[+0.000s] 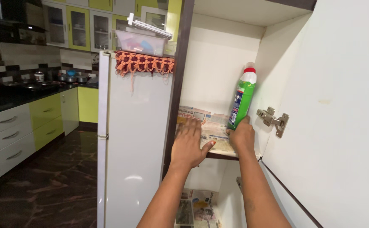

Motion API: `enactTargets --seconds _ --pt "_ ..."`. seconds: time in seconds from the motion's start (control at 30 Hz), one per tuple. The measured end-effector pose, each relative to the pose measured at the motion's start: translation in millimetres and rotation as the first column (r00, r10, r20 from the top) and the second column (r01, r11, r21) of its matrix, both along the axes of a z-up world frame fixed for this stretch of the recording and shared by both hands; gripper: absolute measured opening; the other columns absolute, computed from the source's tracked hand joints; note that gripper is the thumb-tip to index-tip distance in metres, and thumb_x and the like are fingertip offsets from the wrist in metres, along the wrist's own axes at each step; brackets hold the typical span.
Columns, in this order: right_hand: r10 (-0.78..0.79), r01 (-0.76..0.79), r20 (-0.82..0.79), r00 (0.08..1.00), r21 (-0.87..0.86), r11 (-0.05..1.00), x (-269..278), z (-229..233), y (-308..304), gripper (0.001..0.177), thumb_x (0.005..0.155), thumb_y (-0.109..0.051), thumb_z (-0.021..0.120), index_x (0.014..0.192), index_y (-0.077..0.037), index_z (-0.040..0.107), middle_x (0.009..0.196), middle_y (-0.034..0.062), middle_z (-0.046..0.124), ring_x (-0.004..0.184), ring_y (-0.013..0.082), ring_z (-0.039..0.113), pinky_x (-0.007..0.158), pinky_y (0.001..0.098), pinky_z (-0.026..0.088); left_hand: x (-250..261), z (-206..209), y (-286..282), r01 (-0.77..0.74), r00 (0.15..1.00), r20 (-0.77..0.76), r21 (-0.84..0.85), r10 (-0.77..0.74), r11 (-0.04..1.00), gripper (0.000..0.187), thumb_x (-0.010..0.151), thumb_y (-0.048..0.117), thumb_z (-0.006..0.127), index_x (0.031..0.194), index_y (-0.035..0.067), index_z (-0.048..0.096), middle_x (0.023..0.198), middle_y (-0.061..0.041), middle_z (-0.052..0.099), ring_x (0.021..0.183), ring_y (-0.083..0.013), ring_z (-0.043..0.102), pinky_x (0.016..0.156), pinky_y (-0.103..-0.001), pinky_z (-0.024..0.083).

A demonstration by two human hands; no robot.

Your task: The person picks up various bottles and tubes from a dining table and places them into a wall cabinet. They handle multiple items one by one, including blue, green, red, and white bottles, arranging them on shelves inside the cabinet.

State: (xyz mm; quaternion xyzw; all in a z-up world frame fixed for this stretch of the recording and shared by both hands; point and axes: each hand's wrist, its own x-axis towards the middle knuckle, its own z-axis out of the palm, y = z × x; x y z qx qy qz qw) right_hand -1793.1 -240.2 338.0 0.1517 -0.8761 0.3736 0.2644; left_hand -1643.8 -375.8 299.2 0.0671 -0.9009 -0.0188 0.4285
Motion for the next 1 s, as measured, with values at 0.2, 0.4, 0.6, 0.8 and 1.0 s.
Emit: enactTargets --seconds 0.2,0.4,0.6,0.8,1.0 --pt "0.089 -0.035 -0.434 0.896 0.13 0.991 29.5 -11.2 -6.9 0.08 0.087 -0.027 0.077 0.149 0.006 0.04 0.151 0.0275 0.046 0.142 0.0414 0.044 0.117 0.0465 0.038 52.7 -7.6 -3.8 0.239 0.96 -0.066 -0.316 -0.273 0.918 0.072 0.1 0.043 0.055 0.155 0.001 0.035 0.164 -0.015 0.037 0.156 -0.0287 0.025 0.129 -0.045 0.017" --pt "0.211 -0.106 -0.556 0.804 0.216 0.971 104.4 -24.7 -45.4 0.071 0.098 -0.041 0.059 0.154 -0.001 0.04 0.16 0.0256 0.038 0.149 0.0409 0.033 0.119 0.059 0.025 151.6 -14.8 -31.0 0.032 0.989 -0.13 -0.254 -0.067 0.967 0.078 0.096 0.042 0.057 0.157 0.001 0.032 0.166 -0.016 0.032 0.155 -0.0289 0.025 0.126 -0.047 0.018" --pt "0.425 -0.312 -0.498 0.756 0.297 0.903 239.8 -54.5 -113.9 0.067 0.102 -0.046 0.051 0.156 -0.007 0.041 0.162 0.0216 0.035 0.151 0.0371 0.029 0.12 0.0593 0.021 286.3 -31.9 -86.8 -0.314 0.947 -0.103 -0.092 0.304 0.945 0.082 0.096 0.048 0.058 0.157 0.002 0.031 0.164 -0.016 0.032 0.153 -0.0295 0.024 0.124 -0.049 0.017" --pt "0.677 -0.565 -0.393 0.622 0.373 0.736 386.3 -102.3 -191.0 0.067 0.102 -0.048 0.048 0.156 -0.011 0.039 0.162 0.0178 0.034 0.151 0.035 0.028 0.12 0.0601 0.018 454.0 -66.5 -116.7 -0.638 0.77 -0.013 -0.026 0.638 0.77 0.083 0.093 0.053 0.058 0.156 0.004 0.033 0.163 -0.013 0.035 0.153 -0.0258 0.025 0.124 -0.049 0.014" --pt "0.862 -0.768 -0.36 0.357 0.412 0.49 532.1 -146.7 -243.2 0.068 0.101 -0.05 0.048 0.157 -0.013 0.038 0.164 0.0165 0.034 0.151 0.0327 0.028 0.121 0.0583 0.018 623.0 -98.2 -103.2 -0.881 0.473 0.061 0.027 0.879 0.472 0.083 0.094 0.055 0.056 0.155 0.003 0.034 0.161 -0.013 0.036 0.152 -0.0259 0.025 0.124 -0.049 0.014"
